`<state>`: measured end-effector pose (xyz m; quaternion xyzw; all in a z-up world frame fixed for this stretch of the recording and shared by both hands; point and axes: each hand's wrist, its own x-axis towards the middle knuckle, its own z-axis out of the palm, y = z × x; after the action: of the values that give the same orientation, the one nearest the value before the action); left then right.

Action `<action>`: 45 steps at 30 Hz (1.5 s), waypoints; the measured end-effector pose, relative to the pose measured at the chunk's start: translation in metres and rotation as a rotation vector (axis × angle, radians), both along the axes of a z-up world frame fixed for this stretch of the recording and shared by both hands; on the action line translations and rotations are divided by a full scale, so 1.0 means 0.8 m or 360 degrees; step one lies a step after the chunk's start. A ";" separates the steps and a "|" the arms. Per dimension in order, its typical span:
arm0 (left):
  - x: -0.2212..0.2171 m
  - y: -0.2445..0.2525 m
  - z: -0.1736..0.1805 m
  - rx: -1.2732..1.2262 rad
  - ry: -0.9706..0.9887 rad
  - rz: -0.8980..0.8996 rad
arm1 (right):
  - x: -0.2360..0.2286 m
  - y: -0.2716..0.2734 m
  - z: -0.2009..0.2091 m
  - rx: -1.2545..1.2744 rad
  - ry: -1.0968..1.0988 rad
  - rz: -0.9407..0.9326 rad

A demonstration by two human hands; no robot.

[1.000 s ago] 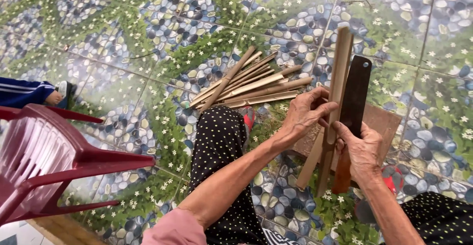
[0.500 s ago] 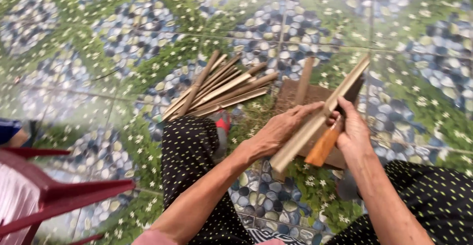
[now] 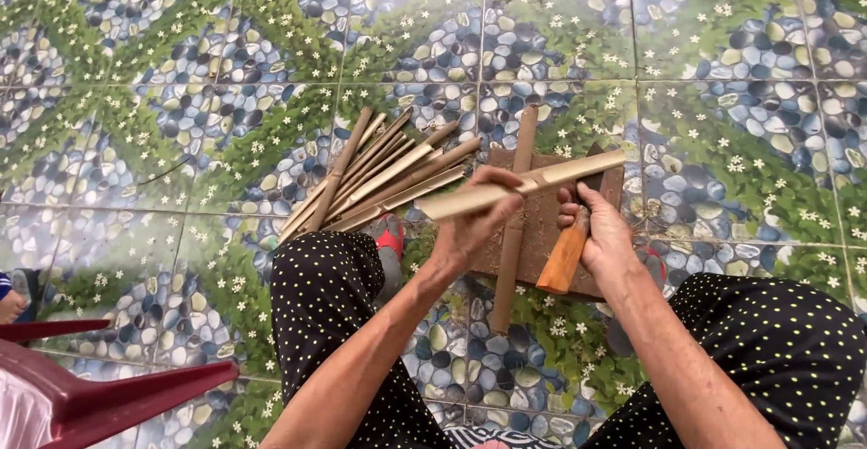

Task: Shaving the outer layer of bamboo strips using a knife on a wooden block to prepare them for use.

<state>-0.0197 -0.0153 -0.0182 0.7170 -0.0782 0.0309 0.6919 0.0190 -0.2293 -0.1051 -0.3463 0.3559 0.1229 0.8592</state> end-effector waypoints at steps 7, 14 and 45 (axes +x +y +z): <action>0.000 0.019 0.055 -0.0475 0.0370 0.0162 | 0.002 -0.023 -0.083 0.0044 -0.0039 0.0013; 0.009 0.023 0.036 -0.0312 0.0305 0.0200 | -0.002 -0.020 -0.076 -0.0043 -0.0057 0.0058; 0.009 0.023 0.043 -0.0327 0.0398 0.0103 | -0.028 0.015 -0.035 -0.0389 -0.0088 0.0302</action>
<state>-0.0122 0.0028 0.0160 0.6429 0.0353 -0.0285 0.7646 -0.0031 -0.2173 -0.1329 -0.4835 0.3100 0.1497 0.8048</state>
